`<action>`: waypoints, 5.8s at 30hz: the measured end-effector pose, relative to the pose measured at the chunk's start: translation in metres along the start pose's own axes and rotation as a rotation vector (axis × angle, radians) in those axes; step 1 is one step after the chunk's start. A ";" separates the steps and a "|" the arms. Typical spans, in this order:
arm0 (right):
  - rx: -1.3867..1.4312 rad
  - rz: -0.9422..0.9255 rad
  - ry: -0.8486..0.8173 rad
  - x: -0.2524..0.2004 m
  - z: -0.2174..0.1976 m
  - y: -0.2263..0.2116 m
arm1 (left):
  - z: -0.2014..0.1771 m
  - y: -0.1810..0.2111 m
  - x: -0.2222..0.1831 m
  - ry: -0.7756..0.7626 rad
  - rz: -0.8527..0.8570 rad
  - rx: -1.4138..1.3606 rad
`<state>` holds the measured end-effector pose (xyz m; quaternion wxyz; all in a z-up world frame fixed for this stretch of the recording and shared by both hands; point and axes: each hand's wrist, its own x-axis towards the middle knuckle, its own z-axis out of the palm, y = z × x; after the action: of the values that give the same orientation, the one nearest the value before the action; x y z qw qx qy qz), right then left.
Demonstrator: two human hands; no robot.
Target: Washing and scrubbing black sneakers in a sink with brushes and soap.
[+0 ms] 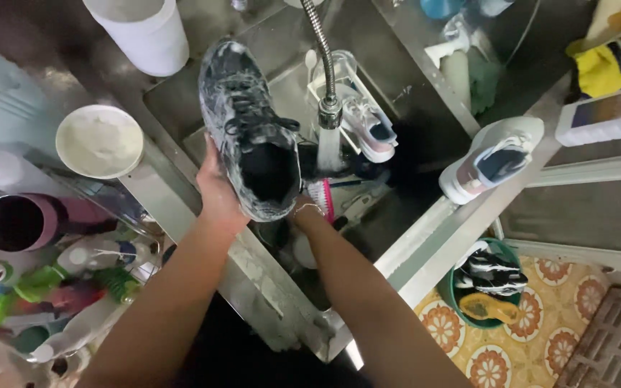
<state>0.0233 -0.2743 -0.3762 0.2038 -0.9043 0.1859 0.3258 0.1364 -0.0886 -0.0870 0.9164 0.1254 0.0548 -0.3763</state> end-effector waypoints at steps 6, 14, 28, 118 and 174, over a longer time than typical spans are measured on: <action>0.006 0.020 -0.064 -0.048 -0.037 0.008 | -0.002 -0.003 0.004 -0.056 0.058 -0.073; 0.064 -0.169 0.048 -0.225 -0.147 0.014 | -0.009 -0.002 0.001 -0.084 -0.187 -0.095; -0.691 -0.323 -0.216 -0.072 0.055 0.038 | -0.003 -0.004 -0.001 -0.072 -0.200 0.033; 0.412 -0.107 1.150 -0.371 -0.144 -0.100 | -0.034 -0.092 0.013 -0.043 -0.289 0.623; -0.055 0.057 1.015 -0.402 -0.147 -0.098 | -0.020 -0.083 -0.003 -0.150 -0.228 0.750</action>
<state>-0.1442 -0.1820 0.0193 0.0552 -0.9482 0.2776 -0.1443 0.0764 -0.1379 -0.1216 0.7608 0.4167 -0.1398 -0.4776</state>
